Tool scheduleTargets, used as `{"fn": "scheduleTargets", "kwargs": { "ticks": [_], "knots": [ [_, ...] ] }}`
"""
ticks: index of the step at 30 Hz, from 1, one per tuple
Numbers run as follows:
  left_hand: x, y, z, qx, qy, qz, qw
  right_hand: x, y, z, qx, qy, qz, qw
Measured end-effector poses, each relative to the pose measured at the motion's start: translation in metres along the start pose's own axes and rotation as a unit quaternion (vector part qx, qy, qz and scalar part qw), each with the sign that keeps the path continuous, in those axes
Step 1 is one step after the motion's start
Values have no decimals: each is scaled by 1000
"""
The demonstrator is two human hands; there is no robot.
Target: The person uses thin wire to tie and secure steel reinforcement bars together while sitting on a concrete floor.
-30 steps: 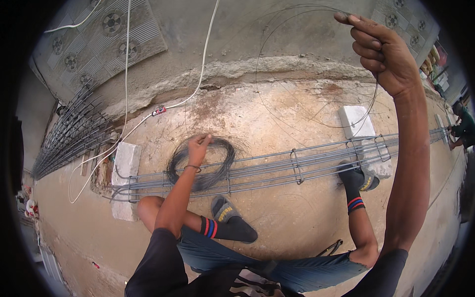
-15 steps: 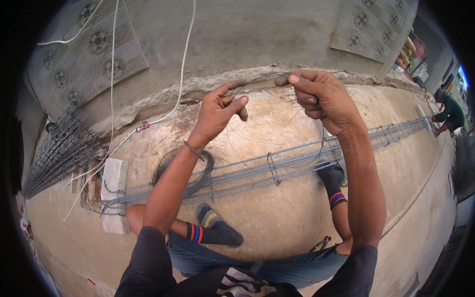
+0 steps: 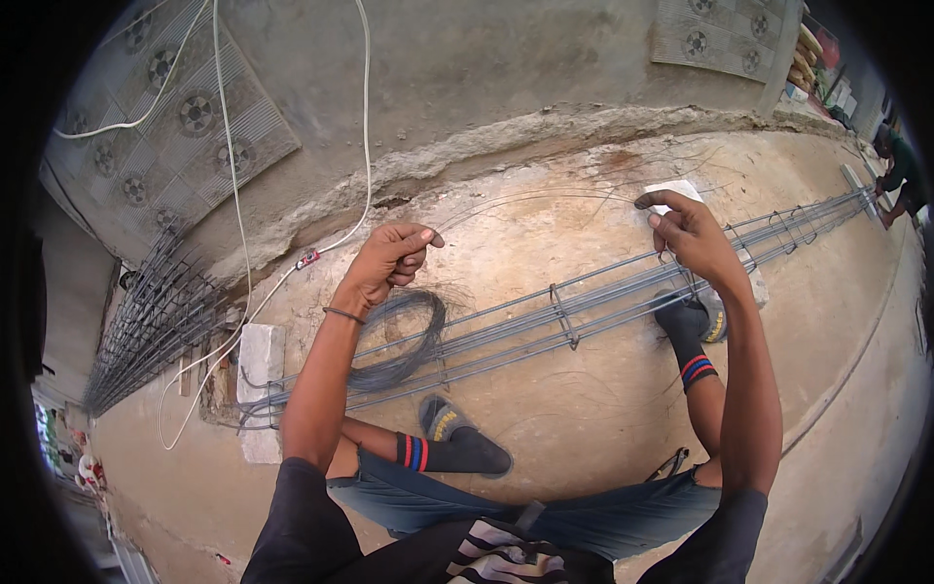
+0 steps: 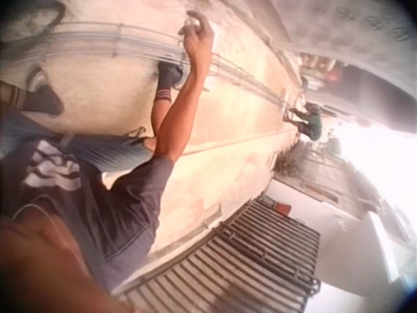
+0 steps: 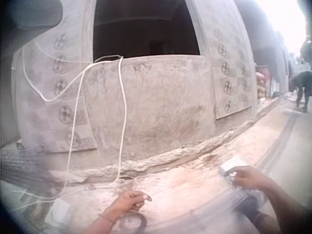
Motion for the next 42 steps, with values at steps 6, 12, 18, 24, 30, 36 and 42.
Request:
{"fn": "scheduleTargets", "kwargs": {
  "ticks": [6,12,18,24,30,36,42],
  "knots": [
    [-63,-30,-6,46,-106,-91,989,-69,3,-22,98,147,-78,981],
    [-90,-44,-1,28,-67,-132,989,-129,-13,-47,209,56,-95,972],
    [-61,-22,-6,47,-49,-132,989,-108,-6,-12,145,30,-20,989],
    [-54,-18,-37,34,34,-86,995,-116,5,9,122,7,-43,992],
    [-80,-29,-40,32,34,-101,994,-136,6,-4,206,82,6,975],
    [-57,-9,-65,-124,231,-4,965,-130,13,-7,165,-39,44,985],
    [-112,15,-75,-205,305,126,921,-159,27,-8,146,-131,116,974]
  ]
}}
Point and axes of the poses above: each hand's wrist, its own y-axis away from the middle knuckle, its own x-axis out of the back of the hand, z = x × y, the point moved 4 cm from there along -y, towards the middle knuckle, and after that the axes turned 15 degrees about -z, right-handed, at the moved point
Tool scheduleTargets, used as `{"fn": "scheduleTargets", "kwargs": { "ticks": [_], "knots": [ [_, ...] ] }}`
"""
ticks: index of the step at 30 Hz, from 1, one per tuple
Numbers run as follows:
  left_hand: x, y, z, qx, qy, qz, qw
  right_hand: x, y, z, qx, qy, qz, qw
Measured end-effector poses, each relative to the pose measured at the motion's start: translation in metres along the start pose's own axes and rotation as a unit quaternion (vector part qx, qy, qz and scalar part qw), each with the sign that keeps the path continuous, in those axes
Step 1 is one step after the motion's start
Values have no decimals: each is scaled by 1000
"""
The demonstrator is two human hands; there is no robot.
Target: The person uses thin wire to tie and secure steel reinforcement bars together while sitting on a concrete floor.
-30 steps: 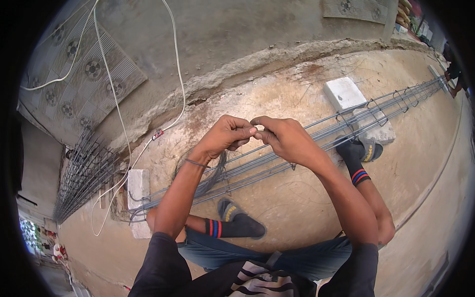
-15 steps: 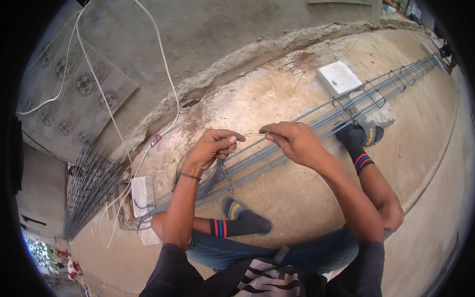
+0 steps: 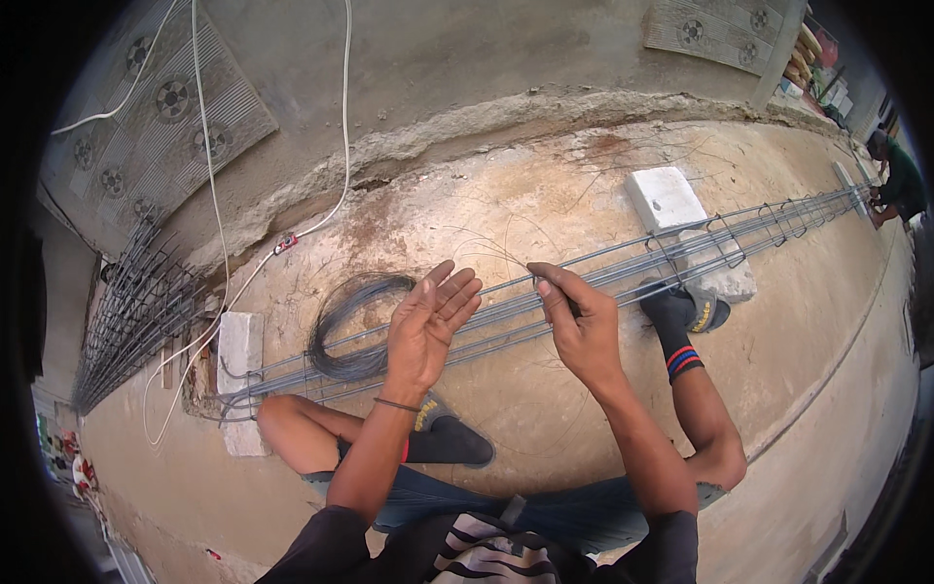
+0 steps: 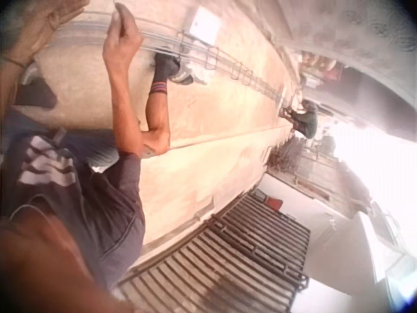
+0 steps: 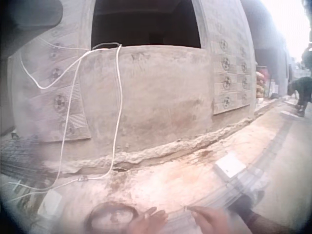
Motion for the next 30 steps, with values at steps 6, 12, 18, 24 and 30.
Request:
{"fn": "scheduleTargets", "kwargs": {
  "ticks": [6,12,18,24,30],
  "knots": [
    [-25,-6,-27,37,-54,49,997,-22,23,9,-5,-39,32,999],
    [-16,-11,-39,32,-37,75,996,-33,40,26,-32,-117,23,992],
    [-14,-18,-24,10,-27,87,996,-29,54,35,-40,-117,-12,992],
    [-9,-17,-23,-10,-8,75,997,-29,60,31,-92,-138,-63,984],
    [-7,-13,-17,-19,-12,75,997,-33,65,37,-25,-92,-98,991]
  ]
}}
Point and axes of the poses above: each hand's wrist, its own y-axis away from the middle knuckle, its own x-axis out of the back of the hand, z = x × y, the point moved 4 cm from there along -y, towards the middle knuckle, and after that the axes turned 15 degrees about -z, right-handed, at the moved point
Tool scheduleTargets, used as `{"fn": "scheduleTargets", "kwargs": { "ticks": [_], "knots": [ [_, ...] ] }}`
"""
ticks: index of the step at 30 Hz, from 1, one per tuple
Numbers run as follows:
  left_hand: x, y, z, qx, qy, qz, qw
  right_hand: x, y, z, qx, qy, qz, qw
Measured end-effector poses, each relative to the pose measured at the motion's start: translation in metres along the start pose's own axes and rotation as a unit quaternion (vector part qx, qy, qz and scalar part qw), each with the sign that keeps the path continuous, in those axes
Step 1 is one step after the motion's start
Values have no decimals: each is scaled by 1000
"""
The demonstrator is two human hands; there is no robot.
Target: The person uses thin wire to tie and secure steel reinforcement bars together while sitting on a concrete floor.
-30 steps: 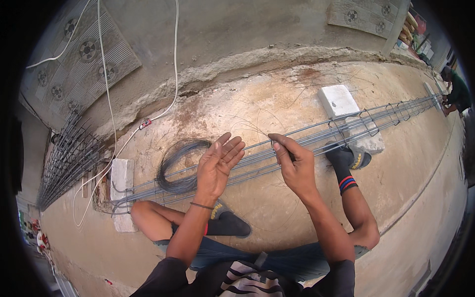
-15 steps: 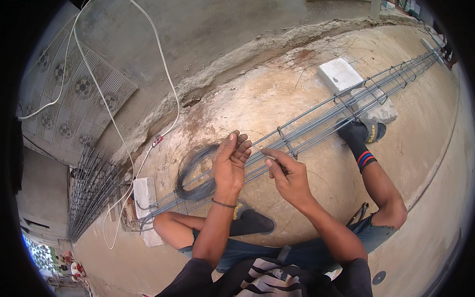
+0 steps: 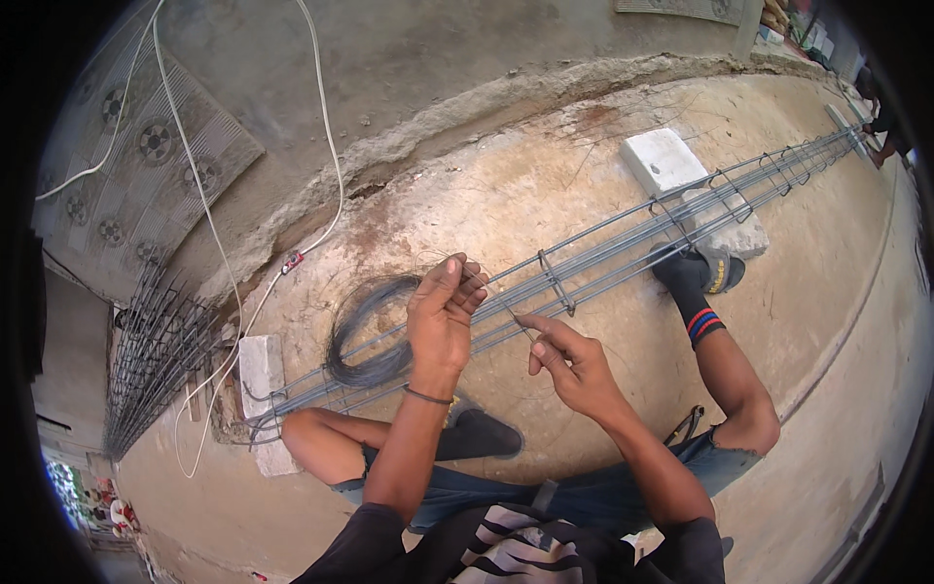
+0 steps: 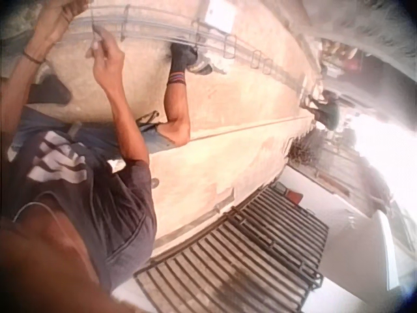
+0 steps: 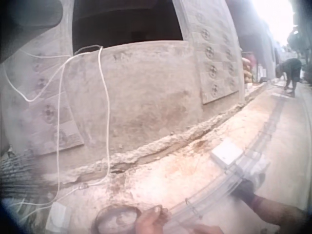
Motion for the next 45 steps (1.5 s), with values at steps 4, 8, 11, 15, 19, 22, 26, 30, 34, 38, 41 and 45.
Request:
{"fn": "scheduleTargets", "kwargs": {
  "ticks": [4,8,11,15,19,22,26,30,34,38,41,45],
  "knots": [
    [-6,3,-5,-1,-37,-33,999,-10,-12,-16,14,-53,49,997],
    [-18,8,-11,1,-80,-48,996,0,-29,-21,-22,-64,94,993],
    [-20,8,-15,2,-113,-25,993,5,-28,-21,-33,-62,109,992],
    [-29,12,-18,-16,-174,-32,984,1,-27,-21,-3,-111,152,982],
    [-36,16,-17,-59,-230,-34,971,0,-28,-20,-17,-105,150,983],
    [-37,15,-15,-86,-218,-45,971,0,-29,-19,-16,-91,148,985],
    [-30,13,-14,-63,-212,-25,975,-4,-30,-22,-24,-84,134,987],
    [-30,11,-18,-52,-186,-53,980,0,-25,-16,-22,-116,146,982],
    [-23,5,-8,-75,-142,-9,987,2,-23,-18,-13,-122,154,980],
    [-13,3,-3,-49,-141,-7,989,2,-24,-18,-25,-118,138,983],
    [-11,-6,13,-93,-101,14,990,0,-22,-21,-27,-125,121,984],
    [-33,-6,25,-62,-139,-62,986,7,-16,-24,-10,-161,136,977]
  ]
}}
Point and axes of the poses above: each hand's wrist, its own y-axis away from the middle knuckle, its own x-axis out of the back of the hand, z = x × y, the point moved 4 cm from there along -y, towards the middle knuckle, and after that the axes turned 15 degrees about -z, right-handed, at the moved point
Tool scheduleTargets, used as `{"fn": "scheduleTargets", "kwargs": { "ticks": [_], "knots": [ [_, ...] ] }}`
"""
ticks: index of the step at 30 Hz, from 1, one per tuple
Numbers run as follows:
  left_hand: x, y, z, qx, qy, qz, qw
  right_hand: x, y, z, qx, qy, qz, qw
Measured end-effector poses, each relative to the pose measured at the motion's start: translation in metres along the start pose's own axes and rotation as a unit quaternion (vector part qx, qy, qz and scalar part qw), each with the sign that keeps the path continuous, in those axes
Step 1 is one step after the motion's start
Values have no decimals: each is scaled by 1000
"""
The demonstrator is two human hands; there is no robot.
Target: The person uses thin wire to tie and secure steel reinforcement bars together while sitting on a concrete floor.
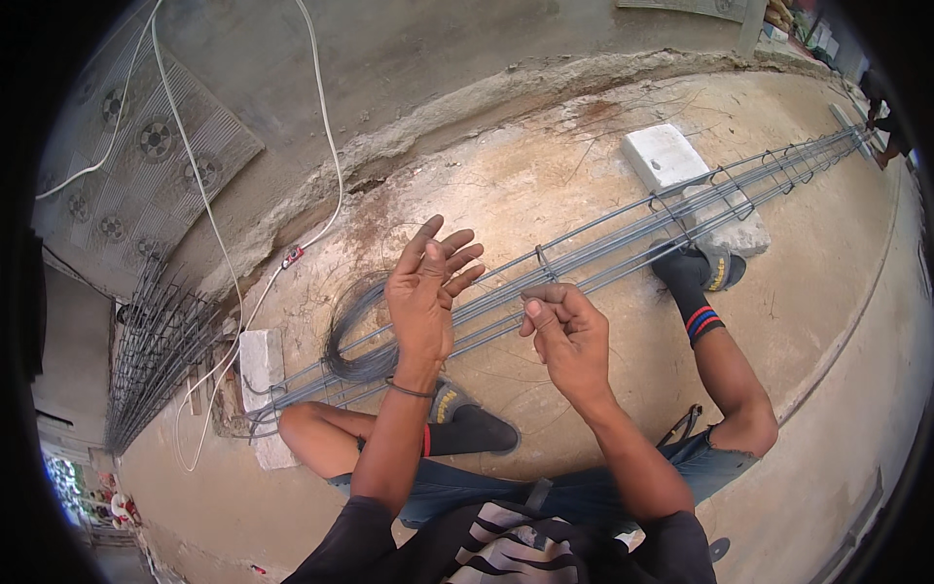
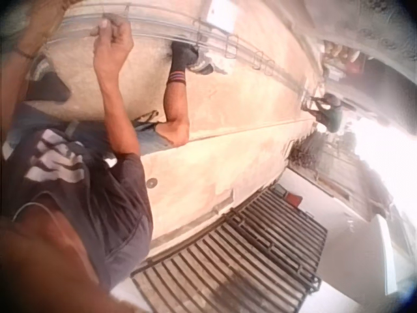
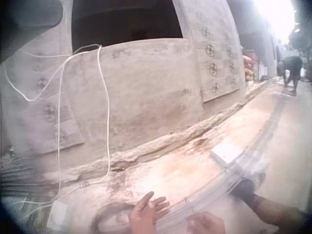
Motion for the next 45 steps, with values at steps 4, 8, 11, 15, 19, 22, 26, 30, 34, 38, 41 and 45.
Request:
{"fn": "scheduleTargets", "kwargs": {
  "ticks": [4,8,11,15,19,22,26,30,34,38,41,45],
  "knots": [
    [-4,18,-21,42,-31,-50,997,1,0,-4,15,-15,14,1000],
    [-16,22,-15,-28,-63,-10,998,0,5,-3,9,-10,-1,1000],
    [-13,23,-15,-21,-93,-2,995,-5,7,0,0,-24,-20,1000],
    [-17,23,-17,-17,-109,-4,994,-5,3,-2,9,-29,-20,999],
    [-22,20,-20,-13,-108,-36,993,-3,1,-8,13,6,-20,1000],
    [-15,19,-24,5,-86,-29,996,-3,2,-5,1,9,-10,1000],
    [-16,23,-22,-6,36,4,999,-5,1,-4,3,9,-13,1000],
    [-7,30,-39,55,28,-63,996,-10,-1,-3,-3,-24,-28,999],
    [-11,23,-35,42,-26,-65,997,-7,0,0,-11,-23,-30,999],
    [-15,21,-38,46,-16,-74,996,-2,1,3,6,-20,-28,999],
    [-13,21,-39,37,-1,-62,997,-5,3,7,-1,-16,-31,999],
    [-13,21,-36,31,7,-50,998,-6,5,7,-5,-16,-54,998]
  ]
}}
Point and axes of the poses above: each hand's wrist, its own y-axis away from the middle knuckle, its own x-axis out of the back of the hand, z = x × y, the point moved 4 cm from there along -y, towards the middle knuckle, and after that the axes turned 15 degrees about -z, right-handed, at the moved point
